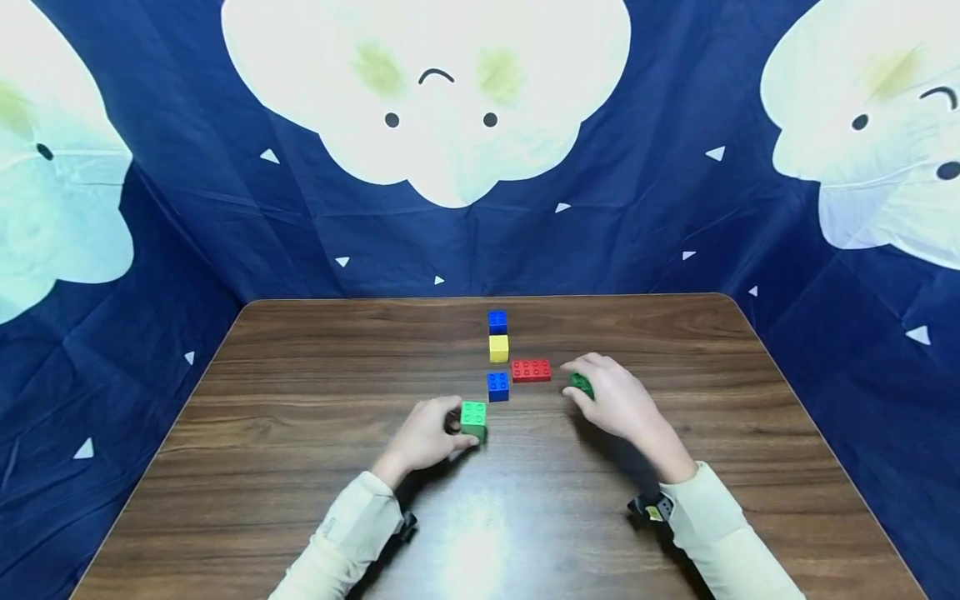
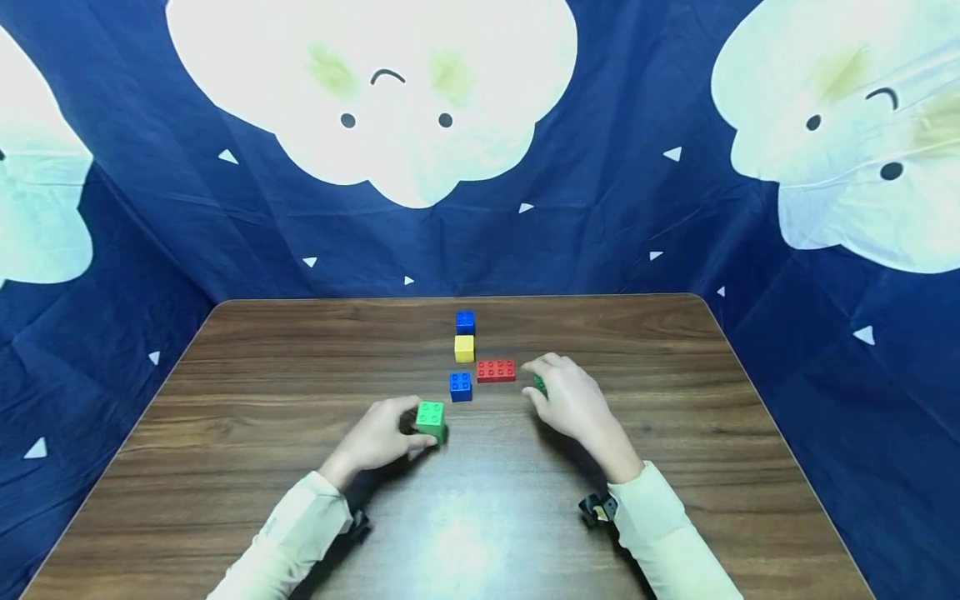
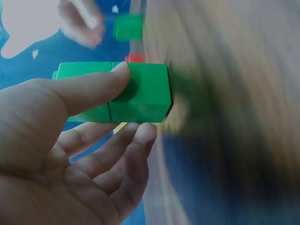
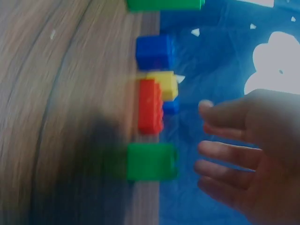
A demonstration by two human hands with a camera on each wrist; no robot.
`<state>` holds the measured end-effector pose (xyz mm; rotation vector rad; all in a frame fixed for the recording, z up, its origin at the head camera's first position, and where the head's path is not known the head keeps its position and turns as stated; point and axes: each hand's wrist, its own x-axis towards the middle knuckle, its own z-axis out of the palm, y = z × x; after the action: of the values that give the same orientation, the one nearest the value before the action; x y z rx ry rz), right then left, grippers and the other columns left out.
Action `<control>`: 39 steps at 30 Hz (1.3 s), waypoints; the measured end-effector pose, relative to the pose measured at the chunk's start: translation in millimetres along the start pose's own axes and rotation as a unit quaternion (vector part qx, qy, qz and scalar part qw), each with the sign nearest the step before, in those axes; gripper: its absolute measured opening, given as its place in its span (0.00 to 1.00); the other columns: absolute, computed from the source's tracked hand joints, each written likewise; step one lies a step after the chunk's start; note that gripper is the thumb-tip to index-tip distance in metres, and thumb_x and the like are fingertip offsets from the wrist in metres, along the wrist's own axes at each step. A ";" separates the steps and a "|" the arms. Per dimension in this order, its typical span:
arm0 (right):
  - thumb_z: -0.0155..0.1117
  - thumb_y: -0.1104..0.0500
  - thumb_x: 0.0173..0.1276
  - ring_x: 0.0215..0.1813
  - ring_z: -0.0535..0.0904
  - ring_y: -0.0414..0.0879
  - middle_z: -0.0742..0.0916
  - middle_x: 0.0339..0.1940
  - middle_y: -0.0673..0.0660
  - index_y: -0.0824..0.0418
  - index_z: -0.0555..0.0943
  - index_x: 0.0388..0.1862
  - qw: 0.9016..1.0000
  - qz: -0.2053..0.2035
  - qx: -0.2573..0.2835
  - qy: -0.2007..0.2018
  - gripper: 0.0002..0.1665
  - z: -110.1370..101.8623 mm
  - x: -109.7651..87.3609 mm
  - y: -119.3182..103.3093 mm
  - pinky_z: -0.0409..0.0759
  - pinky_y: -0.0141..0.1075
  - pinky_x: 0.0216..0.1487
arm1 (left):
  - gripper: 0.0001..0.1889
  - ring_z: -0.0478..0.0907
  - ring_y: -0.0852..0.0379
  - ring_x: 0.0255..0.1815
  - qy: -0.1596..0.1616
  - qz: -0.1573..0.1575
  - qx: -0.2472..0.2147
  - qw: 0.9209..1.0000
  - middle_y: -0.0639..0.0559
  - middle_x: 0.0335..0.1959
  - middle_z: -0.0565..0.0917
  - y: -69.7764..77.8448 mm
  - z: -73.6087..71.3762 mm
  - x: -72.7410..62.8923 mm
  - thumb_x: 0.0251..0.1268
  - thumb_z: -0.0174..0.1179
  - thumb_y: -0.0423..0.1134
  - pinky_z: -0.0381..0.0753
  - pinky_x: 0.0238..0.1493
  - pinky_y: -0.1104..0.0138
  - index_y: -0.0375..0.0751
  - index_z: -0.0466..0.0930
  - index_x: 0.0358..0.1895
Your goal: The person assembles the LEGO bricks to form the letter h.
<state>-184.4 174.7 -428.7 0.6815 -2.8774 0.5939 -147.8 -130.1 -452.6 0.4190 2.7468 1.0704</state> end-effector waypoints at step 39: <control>0.76 0.61 0.62 0.49 0.86 0.56 0.90 0.48 0.60 0.63 0.86 0.54 0.999 0.003 0.031 -0.014 0.21 13.3 3.4 31.4 0.84 0.52 0.50 | 0.38 0.69 0.33 0.68 0.242 0.078 0.092 0.963 0.35 0.69 0.72 9.9 -47.1 16.1 0.59 0.72 0.47 0.67 0.67 0.39 0.40 0.70 0.72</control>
<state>-202.1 193.8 -451.0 0.6964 -2.8989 0.6823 -173.0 -148.0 -412.2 0.4567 3.3127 1.0766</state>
